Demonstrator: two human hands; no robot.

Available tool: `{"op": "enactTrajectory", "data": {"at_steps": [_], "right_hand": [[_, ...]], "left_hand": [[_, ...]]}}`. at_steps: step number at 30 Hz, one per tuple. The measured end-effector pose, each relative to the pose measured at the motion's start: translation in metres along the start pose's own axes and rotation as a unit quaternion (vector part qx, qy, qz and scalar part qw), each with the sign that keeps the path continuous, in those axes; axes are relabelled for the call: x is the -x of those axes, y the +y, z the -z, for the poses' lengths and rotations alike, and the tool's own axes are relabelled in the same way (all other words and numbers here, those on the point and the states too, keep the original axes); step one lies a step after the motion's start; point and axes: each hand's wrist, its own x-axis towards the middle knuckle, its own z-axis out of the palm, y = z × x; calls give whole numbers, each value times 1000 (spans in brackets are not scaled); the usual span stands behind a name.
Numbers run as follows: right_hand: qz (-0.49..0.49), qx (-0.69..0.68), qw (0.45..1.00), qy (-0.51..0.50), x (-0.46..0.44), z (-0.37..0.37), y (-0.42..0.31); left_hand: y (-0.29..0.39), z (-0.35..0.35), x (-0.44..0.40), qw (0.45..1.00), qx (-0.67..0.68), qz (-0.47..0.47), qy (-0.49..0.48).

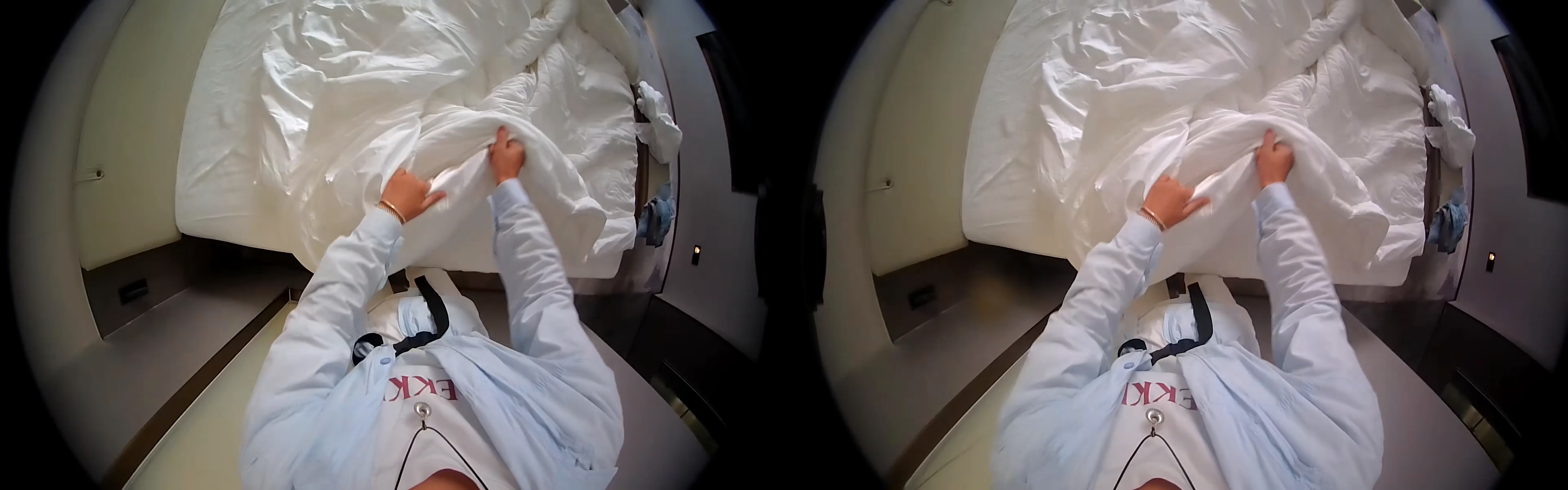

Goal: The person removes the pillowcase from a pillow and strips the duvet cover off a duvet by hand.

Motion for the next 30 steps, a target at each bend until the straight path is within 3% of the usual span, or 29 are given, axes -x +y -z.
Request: {"op": "enactTrajectory", "data": {"at_steps": [1, 3, 4, 5, 6, 7, 8, 9, 10, 11, 12, 13, 14, 15, 16, 18, 20, 21, 22, 23, 24, 26, 28, 30], "right_hand": [[41, 23, 999, -14, -25, 11, -11], [67, 82, 994, 28, -64, 27, -35], [-7, -4, 999, 35, -73, 41, -63], [-15, 24, 998, 59, -111, 54, -58], [-11, -145, 987, 66, -132, 75, -63], [2, -161, 984, 75, -161, 103, -60], [-99, -260, 947, 162, -176, 133, -83], [-110, -395, 893, 184, -224, 167, -63], [-107, -397, 892, 185, -244, 197, -48], [18, -202, 961, 190, -247, 233, -27], [140, 12, 973, 182, -256, 277, -1], [152, 147, 956, 202, -290, 330, 70], [33, -37, 974, 222, -266, 338, 90], [38, -30, 973, 225, -250, 346, 116], [-32, -191, 945, 262, -235, 350, 143], [-177, -494, 793, 309, -223, 343, 188], [-217, -47, 901, 374, -157, 274, 127], [-160, 4, 968, 195, -173, 263, 194], [-17, 1, 989, 148, -142, 229, 198], [49, 25, 989, 135, -123, 194, 198], [168, 148, 969, 103, -104, 179, 166], [327, 305, 883, 145, -50, 138, 63], [399, 292, 869, 11, -15, 101, 14], [477, 239, 846, -19, 12, 54, -13]], "left_hand": [[4, 3, 8, 997, 12, -41, 61], [15, 22, 26, 995, 16, -59, 80], [18, 39, 32, 991, 18, -83, 99], [22, 60, 43, 990, 17, -74, 115], [25, 78, 56, 990, 14, -70, 119], [27, 93, 69, 991, -7, -54, 123], [26, 104, 81, 991, -29, -39, 127], [23, 111, 90, 990, -32, -37, 133], [18, 116, 100, 989, -25, -22, 143], [13, 118, 108, 989, -13, -9, 149], [7, 119, 112, 989, -5, -13, 147], [0, 118, 117, 986, 19, -10, 165], [-10, 117, 118, 982, 40, -5, 185], [-23, 111, 118, 981, 52, -1, 185], [-36, 103, 114, 981, 65, 5, 185], [-64, 91, 97, 988, 64, 31, 135], [-89, 75, 81, 995, 38, 70, 66], [-93, 76, 71, 992, 22, 120, -16], [-92, 76, 59, 993, 28, 109, -28], [-90, 77, 49, 994, 9, 107, 10], [-86, 79, 32, 993, -15, 107, 55], [-70, 73, 2, 995, 5, 101, 5], [-47, 49, -29, 992, -46, -93, 67], [-21, 32, -56, 988, -3, -149, 41]]}}
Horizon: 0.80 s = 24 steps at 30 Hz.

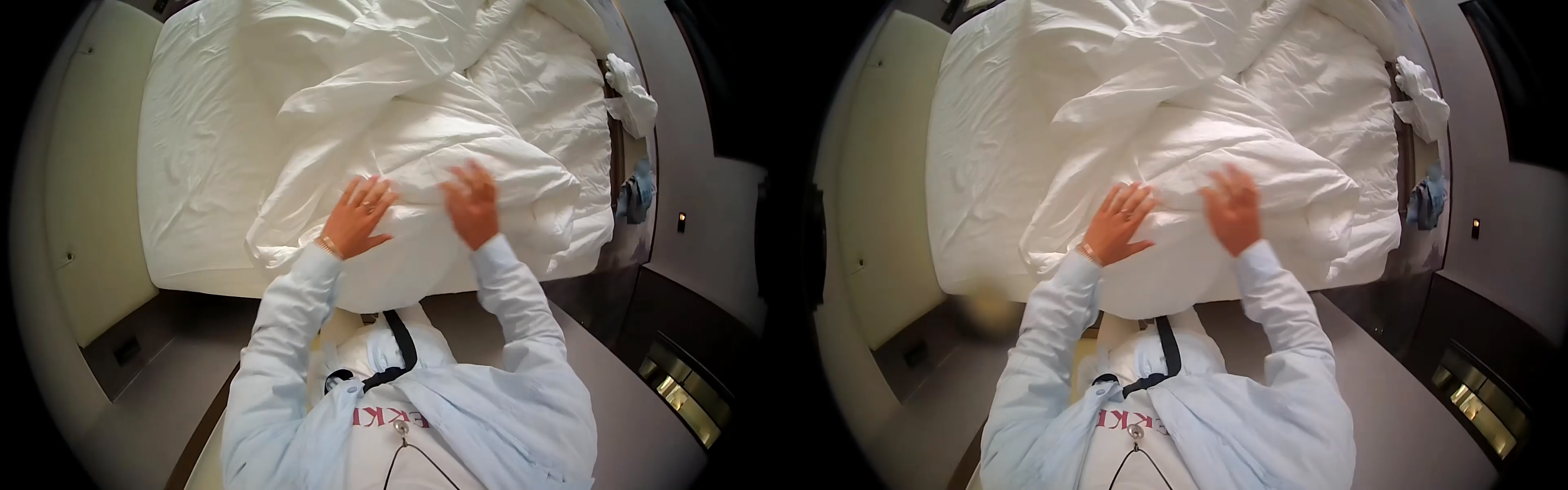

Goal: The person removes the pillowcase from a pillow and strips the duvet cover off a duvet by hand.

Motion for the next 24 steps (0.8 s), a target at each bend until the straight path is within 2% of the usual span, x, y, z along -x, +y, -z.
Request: {"op": "enactTrajectory", "data": {"at_steps": [2, 4, 5, 7, 8, 10, 13, 14, 16, 18, 20, 24], "right_hand": [[41, -22, 996, -79, -20, -9, -34], [68, 63, 990, -102, -27, -33, -29], [72, 60, 991, -99, -27, -41, -23], [-103, 29, 973, -206, -27, -51, -4], [-97, 31, 975, -198, -27, -56, 0], [-45, 71, 950, -301, -15, -61, 1], [-11, 37, 940, -338, 0, -69, -8], [-2, 40, 941, -336, 0, -68, -7], [83, 11, 947, -311, -9, -55, -17], [104, 53, 943, -311, -26, -36, -36], [170, 107, 926, -321, -45, -5, -58], [220, 147, 910, -321, -75, 51, -63]], "left_hand": [[3, -31, -18, 1000, 9, -6, -14], [2, -57, -25, 1000, 0, 9, -15], [2, -66, -26, 999, -28, 21, -32], [-4, -90, -24, 997, -63, 36, -42], [-4, -104, -17, 995, -57, 60, -58], [1, -113, -3, 992, -49, 90, -71], [12, -110, 23, 990, -29, 125, -56], [12, -108, 28, 990, -30, 130, -49], [15, -92, 40, 991, -12, 112, -66], [11, -72, 49, 992, -12, 114, -56], [10, -55, 59, 993, -11, 108, -44], [3, -21, 89, 993, 33, 99, 50]]}}
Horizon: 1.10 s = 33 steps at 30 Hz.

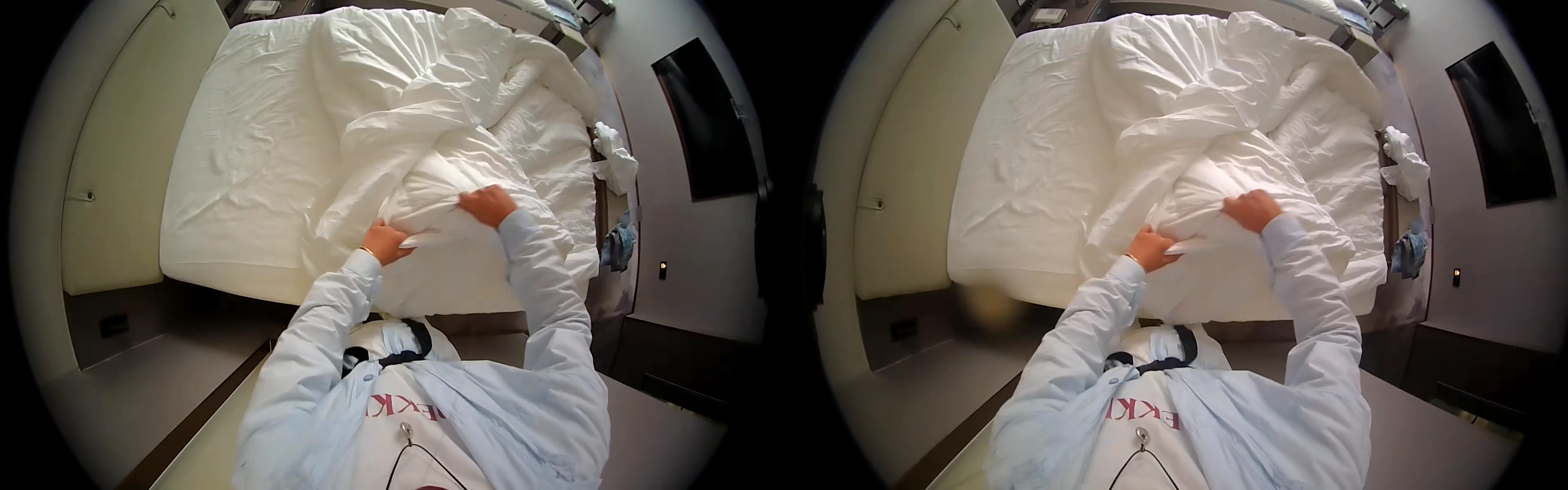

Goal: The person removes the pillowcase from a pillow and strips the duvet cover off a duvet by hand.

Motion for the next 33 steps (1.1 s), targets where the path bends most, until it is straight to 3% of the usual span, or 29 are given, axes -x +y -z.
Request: {"op": "enactTrajectory", "data": {"at_steps": [2, 4, 6, 7, 9, 10, 11, 12, 13, 14, 15, 17, 18, 19, 21, 23, 24, 25, 27, 28, 29, 30, 33], "right_hand": [[-23, -70, 997, 24, 21, 31, 22], [-70, -125, 979, 145, 57, 28, 55], [-218, -182, 945, 163, 85, 55, 76], [-332, -249, 898, 147, 95, 68, 78], [-325, -173, 899, 238, 124, 44, 106], [-359, -215, 874, 248, 138, 28, 120], [-344, -290, 832, 324, 148, 10, 120], [-404, -307, 814, 284, 158, 17, 106], [-396, -225, 846, 275, 187, -28, 128], [-443, -244, 822, 260, 203, -54, 127], [-465, -242, 811, 258, 204, -55, 103], [-532, -340, 753, 183, 193, -58, 64], [-491, -314, 788, 197, 189, -73, 50], [-510, -327, 773, 191, 181, -85, 36], [-418, -263, 849, 186, 130, -31, -21], [-407, -239, 873, 122, 98, -14, -57], [-407, -250, 873, 98, 82, -6, -73], [-407, -274, 869, 65, 67, -2, -85], [-371, -326, 864, 97, 31, 20, -107], [-331, -312, 884, 105, 13, 31, -114], [-293, -288, 903, 128, -1, 44, -118], [-290, -267, 912, 110, -12, 64, -124], [-282, -235, 923, 117, -20, 103, -141]], "left_hand": [[-11, 39, 23, 999, 8, 3, 50], [-47, 87, 52, 991, -13, -50, 121], [-111, 140, 98, 989, -77, -48, 115], [-145, 173, 123, 981, -139, -23, 136], [-201, 263, 168, 960, -246, -20, 134], [-227, 300, 192, 946, -298, 49, 115], [-232, 338, 212, 921, -351, 79, 153], [-258, 359, 234, 908, -374, 82, 170], [-280, 368, 255, 889, -410, 110, 173], [-312, 361, 279, 851, -455, 231, 122], [-347, 340, 299, 833, -473, 236, 165], [-408, 279, 326, 833, -396, 385, 27], [-455, 228, 354, 829, -388, 401, 26], [-444, 211, 341, 819, -241, 520, -25], [-474, 136, 341, 829, -115, 546, -27], [-506, 35, 332, 835, 89, 526, 133], [-493, -5, 308, 815, 200, 523, 149], [-399, 23, 254, 735, 429, 491, 189], [-306, -17, 199, 720, 568, 398, 8], [-249, -18, 162, 597, 671, 437, -41], [-191, -8, 133, 623, 666, 399, -100], [-160, -15, 116, 594, 699, 368, -153], [-82, 10, 76, 575, 699, 381, -190]]}}
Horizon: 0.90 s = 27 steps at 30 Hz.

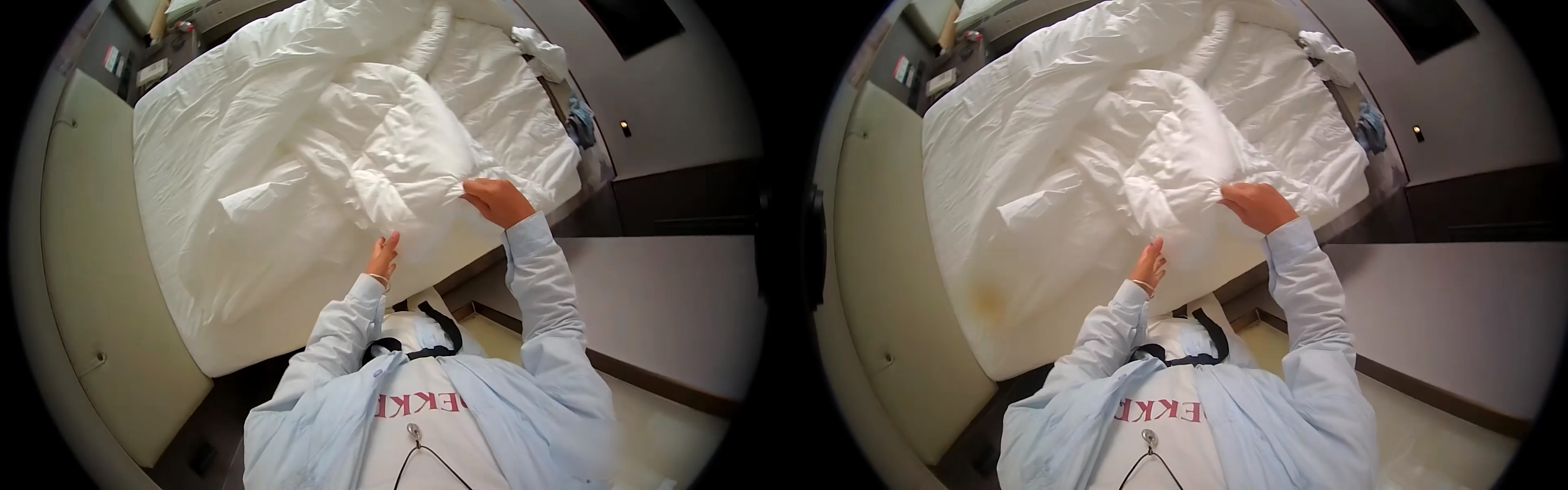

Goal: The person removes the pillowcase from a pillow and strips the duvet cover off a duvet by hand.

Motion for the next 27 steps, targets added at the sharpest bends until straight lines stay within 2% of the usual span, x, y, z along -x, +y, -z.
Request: {"op": "enactTrajectory", "data": {"at_steps": [2, 3, 4, 5, 6, 7, 9, 10, 13, 15, 16, 17, 18, 19, 20, 21, 23, 25, 27], "right_hand": [[29, -18, 999, 36, -2, 22, -24], [25, -14, 999, 43, 0, 29, -33], [30, -30, 998, 42, 4, 32, -44], [35, -48, 997, 42, 8, 34, -52], [40, -46, 997, 45, 11, 33, -59], [40, -45, 997, 51, 14, 31, -59], [73, -107, 989, 69, 10, 21, -60], [61, -116, 989, 69, 8, 16, -58], [127, -196, 971, 54, -9, -5, -89], [263, -276, 924, 10, -15, -70, -141], [187, -335, 914, -132, -16, -80, -183], [232, -394, 861, -223, -20, -100, -216], [309, -381, 846, -208, -24, -106, -249], [350, -339, 841, -235, -27, -130, -273], [345, -366, 830, -240, -30, -162, -289], [324, -351, 843, -249, -31, -191, -297], [261, -292, 888, -241, -27, -234, -294], [199, -366, 859, -297, -24, -242, -264], [179, -353, 877, -273, -17, -257, -223]], "left_hand": [[8, -22, -4, 990, -72, -20, 121], [12, -18, -12, 990, -78, -22, 116], [13, 1, -25, 998, 54, -8, 19], [17, 16, -31, 980, 183, 8, -78], [40, 14, -4, 936, 305, 38, -173], [44, 25, -8, 937, 299, 36, -175], [62, 61, -11, 981, 122, -102, -110], [80, 76, 12, 984, 81, -148, -62], [136, 138, 134, 967, 115, -223, 38], [159, 177, 242, 944, 159, -274, 92], [165, 189, 291, 933, 172, -292, 120], [168, 195, 329, 925, 175, -306, 142], [170, 199, 360, 919, 176, -315, 160], [168, 217, 363, 905, 39, -333, 261], [166, 235, 367, 866, -94, -323, 371], [156, 255, 370, 720, -360, -286, 520], [104, 346, 345, 598, -415, -265, 632], [67, 343, 308, 578, -486, -122, 645], [14, 366, 253, 606, -477, -84, 632]]}}
